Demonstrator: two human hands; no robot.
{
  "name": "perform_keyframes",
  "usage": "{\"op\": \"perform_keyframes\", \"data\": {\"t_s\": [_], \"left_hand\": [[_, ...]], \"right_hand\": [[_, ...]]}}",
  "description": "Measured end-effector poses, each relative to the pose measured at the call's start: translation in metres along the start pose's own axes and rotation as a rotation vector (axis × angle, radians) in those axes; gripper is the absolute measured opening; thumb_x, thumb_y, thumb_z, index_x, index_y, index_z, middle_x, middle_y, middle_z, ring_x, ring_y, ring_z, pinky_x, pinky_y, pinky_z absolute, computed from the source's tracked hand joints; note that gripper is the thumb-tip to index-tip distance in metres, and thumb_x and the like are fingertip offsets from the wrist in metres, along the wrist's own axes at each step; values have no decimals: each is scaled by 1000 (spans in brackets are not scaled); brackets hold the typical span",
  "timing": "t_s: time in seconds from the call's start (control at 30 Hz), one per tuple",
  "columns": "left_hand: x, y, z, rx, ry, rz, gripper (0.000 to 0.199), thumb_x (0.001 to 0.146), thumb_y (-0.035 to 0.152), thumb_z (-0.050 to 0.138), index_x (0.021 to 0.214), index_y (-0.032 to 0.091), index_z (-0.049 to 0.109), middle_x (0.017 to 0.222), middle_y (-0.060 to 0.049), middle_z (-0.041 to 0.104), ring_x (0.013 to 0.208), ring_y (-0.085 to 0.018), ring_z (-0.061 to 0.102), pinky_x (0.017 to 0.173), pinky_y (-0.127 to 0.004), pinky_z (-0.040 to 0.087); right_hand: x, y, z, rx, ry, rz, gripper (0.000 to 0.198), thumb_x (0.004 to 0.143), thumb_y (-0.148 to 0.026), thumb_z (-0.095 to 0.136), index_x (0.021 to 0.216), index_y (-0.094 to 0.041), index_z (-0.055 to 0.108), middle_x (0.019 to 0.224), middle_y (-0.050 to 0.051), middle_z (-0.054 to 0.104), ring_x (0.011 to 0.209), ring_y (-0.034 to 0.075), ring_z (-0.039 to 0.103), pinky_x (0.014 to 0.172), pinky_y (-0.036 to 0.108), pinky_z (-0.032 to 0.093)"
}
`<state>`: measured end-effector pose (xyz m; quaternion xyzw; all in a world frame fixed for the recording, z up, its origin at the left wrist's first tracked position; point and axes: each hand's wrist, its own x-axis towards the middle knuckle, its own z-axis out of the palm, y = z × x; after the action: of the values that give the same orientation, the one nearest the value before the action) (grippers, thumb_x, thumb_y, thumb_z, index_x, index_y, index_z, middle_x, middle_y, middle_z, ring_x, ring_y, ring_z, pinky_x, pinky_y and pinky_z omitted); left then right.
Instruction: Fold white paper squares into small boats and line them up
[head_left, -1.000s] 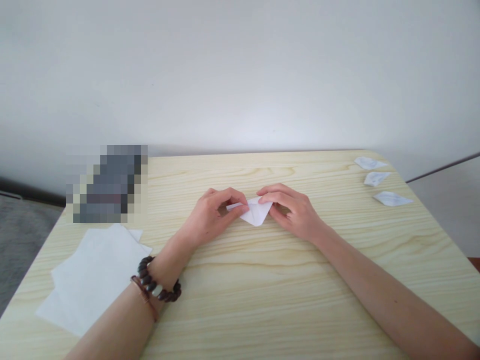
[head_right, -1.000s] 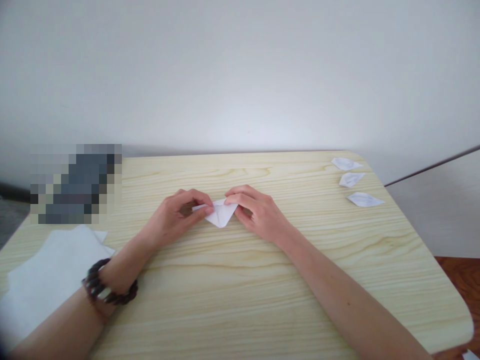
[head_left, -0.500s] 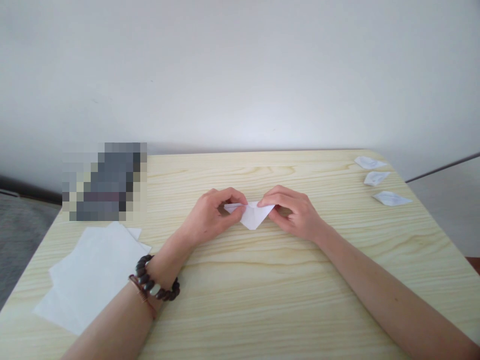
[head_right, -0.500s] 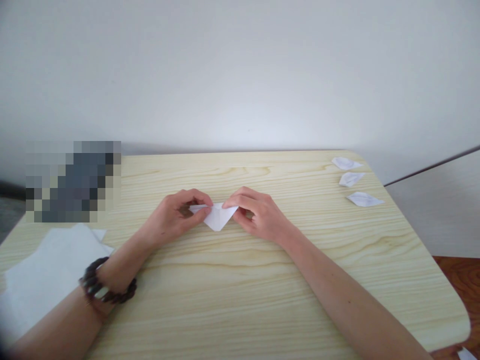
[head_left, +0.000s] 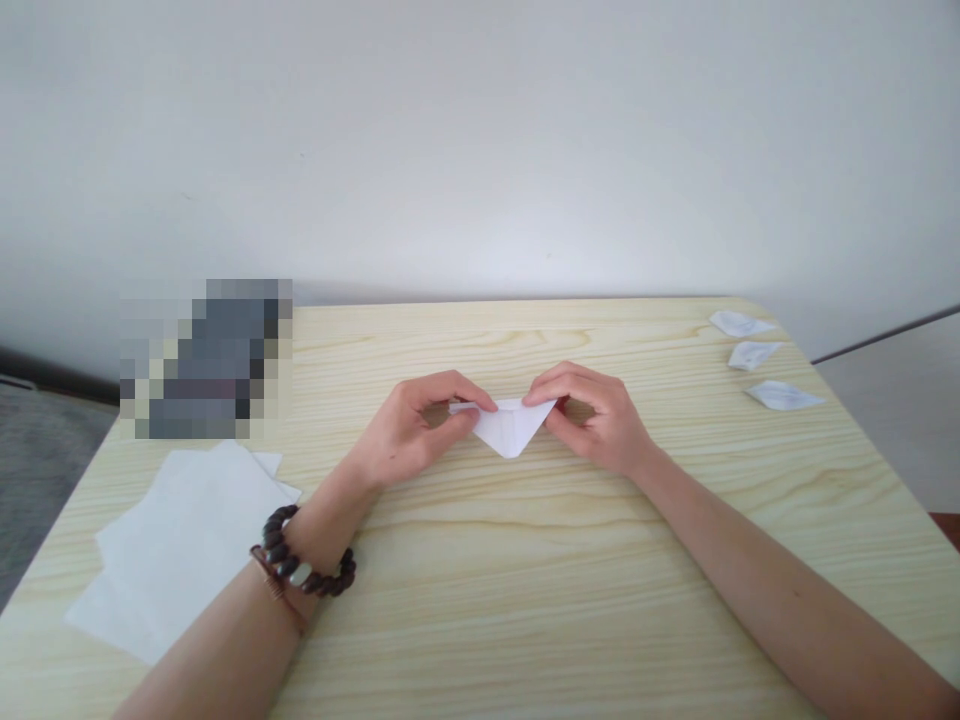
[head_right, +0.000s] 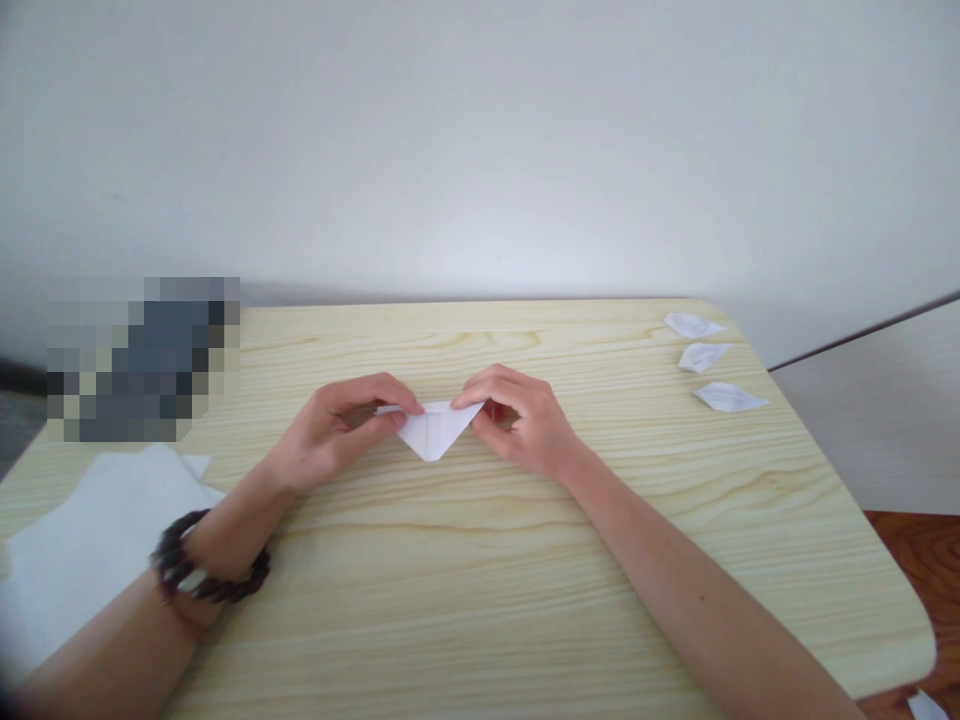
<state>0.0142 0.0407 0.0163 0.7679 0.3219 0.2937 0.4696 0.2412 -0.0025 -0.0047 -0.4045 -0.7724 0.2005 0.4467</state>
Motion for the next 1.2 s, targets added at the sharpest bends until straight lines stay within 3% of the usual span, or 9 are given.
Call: {"op": "perform_keyframes", "data": {"t_s": [0.07, 0.17, 0.27, 0.4, 0.53, 0.8, 1.03, 1.2], "left_hand": [[1, -2, 1, 17, 40, 0, 14, 81, 19, 56, 84, 16, 70, 85, -4, 69, 79, -16, 62, 70, -26, 47], [2, -5, 4, 83, 121, 0, 13, 81, 20, 58, 83, 16, 70, 84, -4, 70, 77, -16, 62, 69, -25, 47], [2, -6, 11, 108, 157, 43, 11, 82, 20, 59, 84, 16, 69, 83, -4, 69, 75, -14, 62, 66, -23, 46], [-1, -5, 21, 82, 136, 65, 9, 85, 21, 58, 85, 15, 65, 79, -2, 66, 66, -10, 58, 61, -19, 45], [-2, -5, 26, 64, 109, 20, 9, 87, 24, 57, 89, 16, 62, 74, 2, 62, 59, -7, 55, 56, -18, 43], [-2, -4, 24, 37, 139, -36, 11, 88, 26, 58, 89, 16, 61, 71, 2, 62, 60, -8, 56, 58, -17, 45], [-3, -3, 23, 9, 12, 0, 13, 85, 25, 62, 92, 16, 68, 80, -1, 69, 67, -10, 60, 64, -20, 48], [-1, -1, 23, 28, 38, -27, 13, 84, 25, 62, 86, 15, 70, 77, -1, 69, 65, -10, 59, 60, -19, 46]], "right_hand": [[-2, 1, -2, 89, -32, 66, 24, 79, -8, 54, 96, -20, 66, 91, 4, 69, 73, 13, 63, 63, 25, 50], [-5, 3, -4, 302, -147, 214, 37, 83, -17, 53, 119, -22, 56, 97, 5, 68, 67, 12, 60, 58, 24, 49], [-4, 2, -6, 371, -223, 316, 44, 88, -28, 53, 131, -21, 46, 90, 4, 68, 67, 12, 60, 58, 24, 47], [1, -3, -5, 222, -247, 351, 26, 88, -34, 57, 106, -16, 63, 76, 3, 67, 59, 10, 54, 51, 21, 40], [2, -5, -5, 156, -249, 370, 23, 87, -36, 58, 87, -15, 68, 68, 1, 63, 54, 8, 47, 47, 20, 34], [1, -3, -8, 202, -286, 338, 21, 82, -25, 59, 99, -15, 64, 72, 0, 61, 56, 8, 48, 47, 18, 35], [2, -2, -6, 158, -245, 384, 14, 83, -24, 58, 93, -16, 65, 66, -2, 60, 51, 6, 46, 44, 17, 34], [-2, 1, -5, 208, -191, 331, 18, 85, -26, 61, 101, -19, 60, 69, -2, 61, 51, 7, 48, 45, 18, 35]]}}
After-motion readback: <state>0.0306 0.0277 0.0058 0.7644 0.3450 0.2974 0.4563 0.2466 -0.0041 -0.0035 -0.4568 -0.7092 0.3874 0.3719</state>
